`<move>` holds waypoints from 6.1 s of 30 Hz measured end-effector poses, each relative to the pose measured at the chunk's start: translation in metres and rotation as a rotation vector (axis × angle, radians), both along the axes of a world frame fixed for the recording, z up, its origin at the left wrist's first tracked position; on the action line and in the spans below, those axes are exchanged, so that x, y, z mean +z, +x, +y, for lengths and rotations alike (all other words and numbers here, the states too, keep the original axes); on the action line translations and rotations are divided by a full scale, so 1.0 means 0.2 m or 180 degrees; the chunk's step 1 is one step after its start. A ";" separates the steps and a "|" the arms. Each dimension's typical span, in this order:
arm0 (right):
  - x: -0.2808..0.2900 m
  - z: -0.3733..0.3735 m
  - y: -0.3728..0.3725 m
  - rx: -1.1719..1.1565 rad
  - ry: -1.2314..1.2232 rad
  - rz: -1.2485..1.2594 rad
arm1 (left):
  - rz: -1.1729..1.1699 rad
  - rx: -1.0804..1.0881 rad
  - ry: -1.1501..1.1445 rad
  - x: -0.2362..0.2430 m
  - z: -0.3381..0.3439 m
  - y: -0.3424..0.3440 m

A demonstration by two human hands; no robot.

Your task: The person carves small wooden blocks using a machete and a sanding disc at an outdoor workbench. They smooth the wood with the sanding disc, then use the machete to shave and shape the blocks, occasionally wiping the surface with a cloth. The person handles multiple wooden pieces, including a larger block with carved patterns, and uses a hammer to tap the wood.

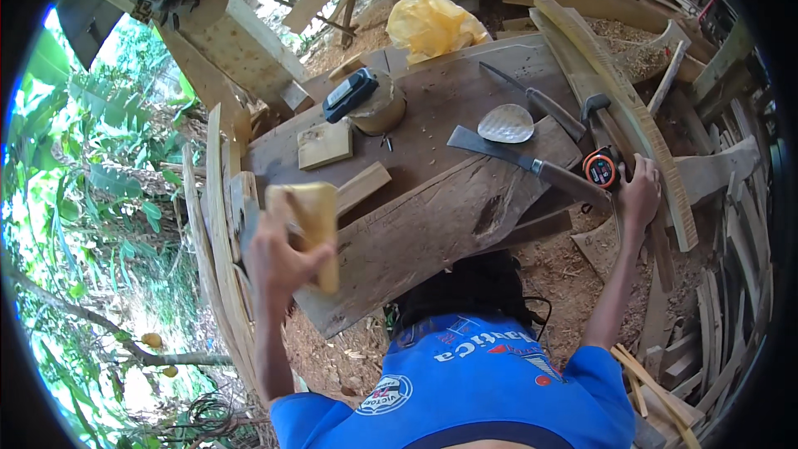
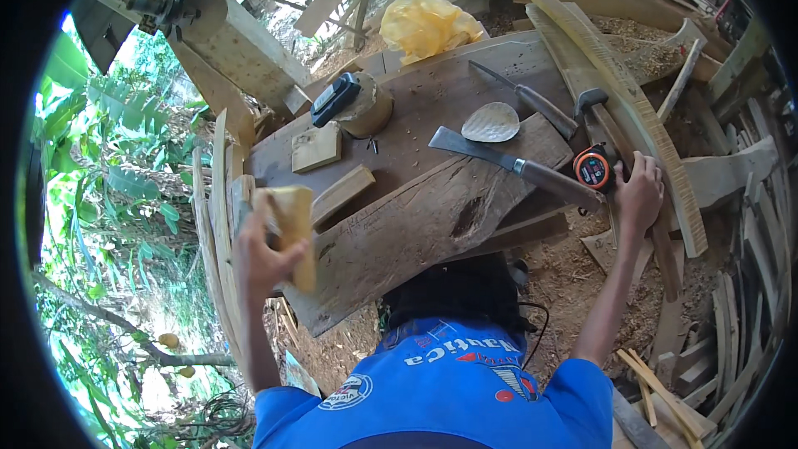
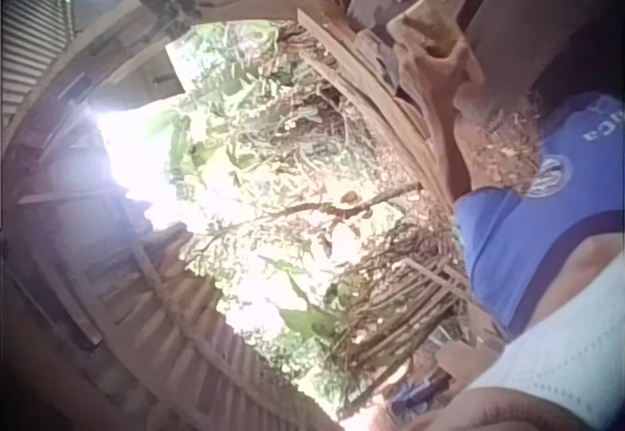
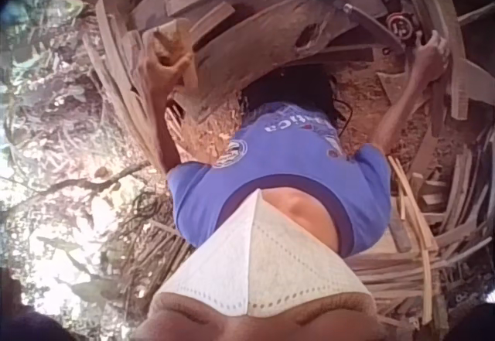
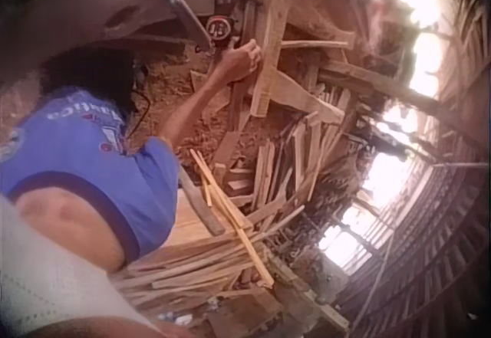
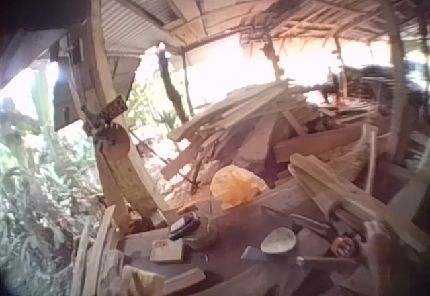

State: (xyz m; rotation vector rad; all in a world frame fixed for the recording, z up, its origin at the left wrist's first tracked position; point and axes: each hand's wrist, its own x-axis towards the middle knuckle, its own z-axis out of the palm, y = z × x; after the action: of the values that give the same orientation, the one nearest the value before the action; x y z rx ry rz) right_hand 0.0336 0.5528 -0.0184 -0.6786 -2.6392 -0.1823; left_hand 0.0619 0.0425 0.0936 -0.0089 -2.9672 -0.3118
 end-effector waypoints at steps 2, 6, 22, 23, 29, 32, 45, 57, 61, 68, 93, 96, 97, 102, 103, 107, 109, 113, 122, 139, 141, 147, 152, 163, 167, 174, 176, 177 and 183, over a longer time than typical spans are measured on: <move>0.00 -0.01 0.00 -0.0019 -0.0029 0.0000 | -0.0125 0.0565 -0.0001 0.03 -0.13 -0.14; -0.01 -0.02 -0.02 0.0059 -0.0069 0.0053 | -0.0235 0.1033 -0.0517 -0.06 -0.43 -0.41; 0.45 -0.47 0.21 0.1627 -0.2053 0.1675 | 0.1648 -0.2022 0.1467 0.30 0.29 0.16; 0.51 -0.64 0.24 0.2130 -0.3038 0.1688 | 0.1611 -0.2168 0.1640 0.25 0.34 0.18; 0.20 -1.28 0.30 0.4565 -0.4457 -0.1106 | 0.1491 -0.2443 0.2221 -0.01 0.50 0.12; 0.26 -1.11 0.25 0.4412 -0.3856 -0.0121 | 0.1886 -0.1880 0.1631 -0.16 0.35 -0.07; 0.34 -0.31 -0.13 0.1208 -0.0386 0.2832 | 0.0675 -0.0214 0.0423 -0.62 0.06 -0.26; 0.33 -0.44 0.22 0.1902 -0.1159 -0.0693 | 0.1117 -0.0093 0.0108 -0.60 0.04 -0.44; 0.24 -0.39 0.17 0.2233 -0.1081 -0.0285 | 0.1510 -0.0124 0.0231 -0.59 0.03 -0.47; 0.36 -0.50 0.21 0.2335 -0.3290 0.1236 | 0.2260 -0.0123 0.1381 -0.66 -0.02 -0.41; 0.52 -1.00 -0.17 0.5586 -0.5868 0.3253 | 0.2878 -0.1434 0.5266 -0.31 0.29 0.10; 0.69 -1.00 -0.03 0.5728 -0.6072 0.3181 | 0.2905 -0.1321 0.4956 -0.31 0.26 0.11; 0.71 -1.01 -0.01 0.5692 -0.6145 0.3055 | 0.2679 -0.1337 0.4964 -0.30 0.25 0.12; 0.46 -1.32 0.00 0.3359 -0.5929 0.2776 | 0.1967 -0.1156 0.5199 -0.25 0.30 0.18; 0.43 -1.39 0.00 0.3383 -0.5757 0.2733 | 0.1941 -0.1026 0.5282 -0.24 0.31 0.19; 0.44 -1.42 0.01 0.3798 -0.5667 0.2610 | 0.2231 -0.1122 0.5202 -0.28 0.34 0.19; 0.44 -1.42 0.01 0.3865 -0.5643 0.2492 | 0.2506 -0.1026 0.4971 -0.27 0.37 0.20; 0.45 -1.40 0.00 0.3837 -0.5567 0.2321 | 0.3244 -0.0919 0.4690 -0.33 0.43 0.21; 0.76 -1.27 0.21 0.5291 -0.5516 0.3182 | 0.2872 0.0165 0.3178 -0.42 0.41 0.24; 0.67 -1.38 0.01 0.5151 -0.5967 0.2763 | 0.3103 -0.0353 0.2385 -0.17 0.47 0.08; 0.83 -1.27 0.07 0.5422 -0.5398 0.3251 | 0.3091 -0.0333 0.2913 -0.22 0.39 0.08; 0.93 -1.30 0.14 0.5068 -0.5416 0.3348 | 0.2088 -0.1266 0.5429 -0.35 0.38 0.10; 0.61 -1.46 0.04 0.3858 -0.6251 0.2645 | 0.2102 -0.1584 0.4637 -0.33 0.43 0.14; 1.03 -1.12 0.18 0.5625 -0.5615 0.3502 | 0.2119 -0.1076 0.5002 -0.29 0.44 0.10; 0.61 -1.49 -0.01 0.4426 -0.6201 0.2492 | 0.2027 -0.0989 0.5390 -0.28 0.37 0.04; 0.76 -1.49 0.04 0.4299 -0.6078 0.2717 | 0.1626 -0.0419 0.5538 -0.17 0.32 0.02; 0.86 -1.39 0.09 0.4349 -0.5801 0.3253 | 0.1613 -0.0474 0.5437 -0.16 0.34 0.02; 0.98 -1.36 0.14 0.4674 -0.5413 0.3613 | 0.1573 -0.0508 0.5409 -0.17 0.35 0.02; 1.04 -1.20 0.18 0.5867 -0.5617 0.3198 | 0.1798 -0.0489 0.5816 -0.20 0.33 0.03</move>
State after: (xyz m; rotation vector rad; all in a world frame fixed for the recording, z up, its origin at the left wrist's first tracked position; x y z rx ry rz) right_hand 0.0694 0.3129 0.1895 1.1399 -0.8514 2.1706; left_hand 0.0680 0.1081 0.0529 -0.0812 -1.2568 -2.2453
